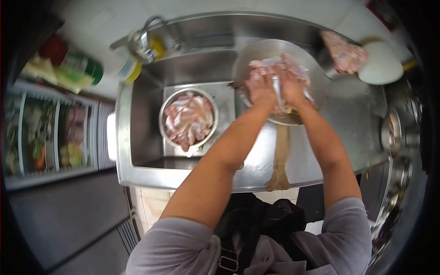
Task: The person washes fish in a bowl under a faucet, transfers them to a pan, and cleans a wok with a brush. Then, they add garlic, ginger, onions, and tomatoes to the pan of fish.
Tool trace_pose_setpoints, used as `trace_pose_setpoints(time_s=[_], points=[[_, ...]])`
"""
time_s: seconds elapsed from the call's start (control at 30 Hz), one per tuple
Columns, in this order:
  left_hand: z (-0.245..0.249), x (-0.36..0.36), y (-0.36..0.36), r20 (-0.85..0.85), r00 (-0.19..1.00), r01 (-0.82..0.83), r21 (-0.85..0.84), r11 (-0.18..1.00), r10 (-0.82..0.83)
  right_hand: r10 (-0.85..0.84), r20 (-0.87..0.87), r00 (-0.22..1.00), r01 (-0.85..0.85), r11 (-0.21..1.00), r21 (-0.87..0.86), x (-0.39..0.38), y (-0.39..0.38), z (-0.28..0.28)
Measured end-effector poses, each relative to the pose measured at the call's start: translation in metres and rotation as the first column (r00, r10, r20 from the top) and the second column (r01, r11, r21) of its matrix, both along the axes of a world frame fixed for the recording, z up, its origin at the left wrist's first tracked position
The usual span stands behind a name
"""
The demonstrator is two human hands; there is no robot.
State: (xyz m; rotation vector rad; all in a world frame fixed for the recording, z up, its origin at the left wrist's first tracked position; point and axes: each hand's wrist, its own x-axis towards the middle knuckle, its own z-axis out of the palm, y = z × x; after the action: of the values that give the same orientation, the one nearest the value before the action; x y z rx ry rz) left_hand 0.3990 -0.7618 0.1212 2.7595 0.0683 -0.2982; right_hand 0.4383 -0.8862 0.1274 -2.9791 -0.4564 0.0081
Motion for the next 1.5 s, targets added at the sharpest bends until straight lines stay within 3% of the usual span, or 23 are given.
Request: trace_pose_setpoints(time_s=[0.03, 0.13, 0.2, 0.27, 0.33, 0.4, 0.43, 0.47, 0.5, 0.57, 0.63, 0.7, 0.8, 0.93, 1.1, 1.2, 1.27, 1.33, 1.37, 1.4, 1.43, 1.47, 1.5], points=[[-0.009, 0.003, 0.000, 0.042, 0.999, -0.013, -0.013, 1.000, 0.013, -0.048, 0.030, 0.998, 0.049, 0.998, -0.041, 0.001, 0.003, -0.002], [0.031, -0.017, 0.023, 0.053, 0.997, -0.048, -0.176, 0.983, 0.058, 0.085, 0.047, 0.995, -0.089, 0.993, 0.077, 0.015, -0.011, -0.005], [0.057, -0.037, 0.066, 0.408, 0.912, 0.199, -0.339, 0.919, -0.047, 0.166, 0.067, 0.984, -0.174, 0.975, 0.139, 0.017, -0.011, -0.007], [0.078, -0.065, 0.142, 0.420, 0.902, 0.224, -0.652, 0.724, 0.100, 0.083, 0.095, 0.992, -0.117, 0.893, 0.435, -0.015, 0.006, 0.042], [0.039, -0.075, 0.223, 0.445, 0.815, 0.064, -0.707, 0.705, 0.372, 0.079, 0.105, 0.991, -0.120, 0.872, 0.474, -0.056, 0.035, 0.088], [-0.028, -0.080, 0.299, 0.426, 0.819, -0.221, -0.382, 0.897, 0.384, 0.101, 0.153, 0.983, -0.163, 0.862, 0.480, -0.092, 0.057, 0.111], [-0.071, -0.086, 0.329, 0.381, 0.892, -0.176, -0.202, 0.963, 0.243, 0.109, 0.010, 0.994, -0.093, 0.798, 0.595, -0.112, 0.070, 0.117], [-0.092, -0.096, 0.340, 0.128, 0.975, -0.165, -0.143, 0.976, 0.184, 0.135, -0.127, 0.983, -0.010, 0.722, 0.692, -0.129, 0.082, 0.120], [-0.124, -0.105, 0.347, 0.126, 0.976, -0.160, -0.151, 0.976, 0.179, 0.222, -0.121, 0.967, -0.097, 0.769, 0.632, -0.142, 0.090, 0.119], [-0.182, -0.113, 0.356, -0.022, 0.999, 0.044, 0.320, 0.946, -0.039, 0.340, -0.149, 0.929, -0.195, 0.789, 0.582, -0.167, 0.112, 0.110], [-0.232, -0.096, 0.371, -0.182, 0.983, 0.031, 0.341, 0.939, 0.034, 0.335, -0.202, 0.920, -0.169, 0.806, 0.567, -0.186, 0.138, 0.085], [-0.259, -0.093, 0.379, -0.190, 0.982, 0.081, 0.414, 0.907, -0.001, 0.356, -0.383, 0.852, -0.049, 0.784, 0.619, -0.198, 0.153, 0.064], [-0.290, -0.098, 0.396, 0.068, 0.996, 0.020, 0.397, 0.918, -0.051, 0.345, -0.432, 0.834, -0.018, 0.798, 0.603, -0.209, 0.172, 0.050], [-0.259, -0.099, 0.395, -0.100, 0.995, 0.024, 0.358, 0.933, 0.013, 0.372, -0.482, 0.793, -0.004, 0.795, 0.607, -0.221, 0.190, 0.042], [-0.247, -0.100, 0.398, -0.078, 0.992, -0.063, 0.342, 0.938, 0.095, 0.359, -0.561, 0.746, 0.068, 0.797, 0.600, -0.230, 0.199, 0.041], [-0.243, -0.095, 0.412, -0.141, 0.982, -0.101, 0.162, 0.982, 0.125, 0.359, -0.519, 0.776, 0.041, 0.792, 0.609, -0.227, 0.194, 0.027], [-0.251, -0.091, 0.431, -0.117, 0.983, -0.137, 0.060, 0.989, 0.143, 0.316, -0.617, 0.721, 0.204, 0.754, 0.625, -0.222, 0.193, 0.014], [-0.223, -0.085, 0.439, -0.192, 0.959, -0.232, -0.107, 0.967, 0.208, 0.333, -0.619, 0.712, 0.213, 0.737, 0.642, -0.207, 0.204, 0.002], [-0.236, -0.084, 0.449, -0.186, 0.959, -0.234, -0.105, 0.966, 0.212, 0.345, -0.629, 0.697, 0.227, 0.726, 0.649, -0.198, 0.212, -0.003], [-0.248, -0.081, 0.460, -0.148, 0.970, -0.241, -0.466, 0.851, 0.194, 0.360, -0.608, 0.707, 0.203, 0.721, 0.662, -0.188, 0.222, -0.007], [-0.254, -0.077, 0.469, -0.100, 0.977, -0.196, -0.762, 0.617, 0.187, 0.363, -0.601, 0.712, 0.195, 0.719, 0.667, -0.178, 0.231, -0.011], [-0.213, -0.081, 0.454, -0.205, 0.946, -0.302, -0.841, 0.449, 0.252, 0.370, -0.631, 0.682, 0.239, 0.703, 0.670, -0.170, 0.240, -0.014], [-0.214, -0.075, 0.456, -0.189, 0.957, -0.249, -0.924, 0.290, 0.219, 0.379, -0.657, 0.652, 0.279, 0.685, 0.673, -0.163, 0.251, -0.016]])
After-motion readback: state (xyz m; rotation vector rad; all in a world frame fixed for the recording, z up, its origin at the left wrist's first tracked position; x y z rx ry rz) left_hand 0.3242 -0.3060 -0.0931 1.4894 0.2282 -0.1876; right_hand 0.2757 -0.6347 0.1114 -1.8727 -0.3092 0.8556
